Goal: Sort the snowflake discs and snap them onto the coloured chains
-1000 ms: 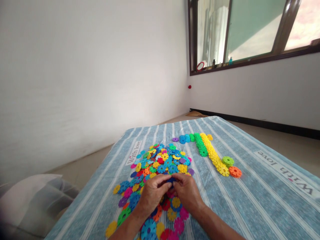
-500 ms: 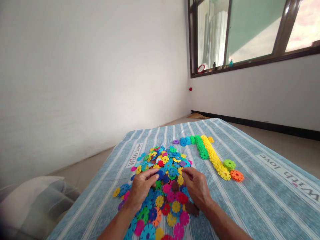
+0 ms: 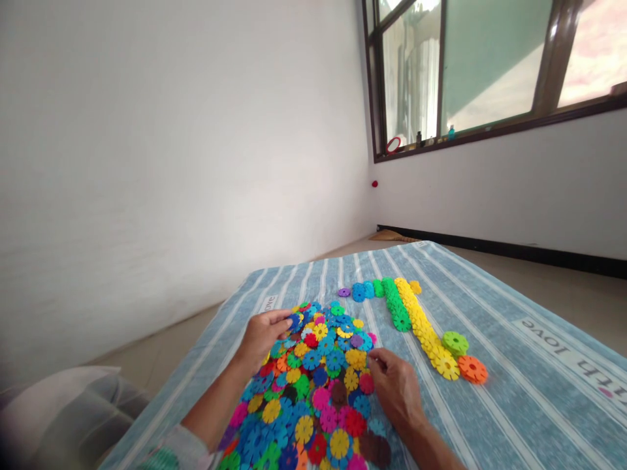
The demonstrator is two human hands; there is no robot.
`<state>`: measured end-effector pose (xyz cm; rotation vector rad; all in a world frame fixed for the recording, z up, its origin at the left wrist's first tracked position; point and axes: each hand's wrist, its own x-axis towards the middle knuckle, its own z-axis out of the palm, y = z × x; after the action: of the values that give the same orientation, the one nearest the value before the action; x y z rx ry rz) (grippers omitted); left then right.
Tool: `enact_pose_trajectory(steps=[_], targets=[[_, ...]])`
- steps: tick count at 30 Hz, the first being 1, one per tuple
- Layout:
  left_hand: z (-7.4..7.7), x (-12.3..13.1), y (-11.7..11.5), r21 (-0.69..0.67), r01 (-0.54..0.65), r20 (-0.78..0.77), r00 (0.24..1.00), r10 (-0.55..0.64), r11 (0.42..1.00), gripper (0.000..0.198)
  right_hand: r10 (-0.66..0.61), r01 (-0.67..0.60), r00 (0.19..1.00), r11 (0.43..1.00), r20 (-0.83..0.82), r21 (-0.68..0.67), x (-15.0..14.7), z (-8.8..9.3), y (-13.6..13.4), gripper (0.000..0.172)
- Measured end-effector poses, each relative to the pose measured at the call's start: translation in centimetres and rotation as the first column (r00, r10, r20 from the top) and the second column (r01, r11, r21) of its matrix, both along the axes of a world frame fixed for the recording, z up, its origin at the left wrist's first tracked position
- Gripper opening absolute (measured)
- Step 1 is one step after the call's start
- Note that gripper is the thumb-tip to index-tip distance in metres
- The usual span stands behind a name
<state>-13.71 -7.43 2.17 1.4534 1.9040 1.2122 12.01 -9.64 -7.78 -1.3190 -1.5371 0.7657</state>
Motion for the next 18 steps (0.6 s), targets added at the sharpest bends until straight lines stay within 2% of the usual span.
enact_pose_trajectory(steps=[3, 9, 13, 18], targets=[[-0.2, 0.8, 4.5, -0.054, 0.001, -0.066, 0.998, -0.005, 0.999, 0.033, 0.002, -0.002, 1.0, 1.0, 0.025, -0.002, -0.3, -0.4, 0.0, 0.034], [-1.9, 2.2, 12.6, -0.172, -0.009, -0.242, 0.97, -0.033, 0.985, 0.022, 0.013, -0.011, 1.0, 0.998, 0.029, -0.061, -0.5, -0.6, 0.2, 0.041], [-2.8, 2.7, 15.6, -0.239, 0.039, -0.357, 0.926, -0.125, 0.97, 0.032, 0.015, -0.013, 0.999, 0.998, 0.033, -0.069, -0.5, -0.5, 0.3, 0.041], [-3.2, 2.9, 17.0, -0.276, 0.091, -0.475, 0.853, -0.218, 0.957, 0.033, 0.015, -0.011, 0.998, 0.998, 0.058, -0.067, -0.7, -0.4, 0.3, 0.041]])
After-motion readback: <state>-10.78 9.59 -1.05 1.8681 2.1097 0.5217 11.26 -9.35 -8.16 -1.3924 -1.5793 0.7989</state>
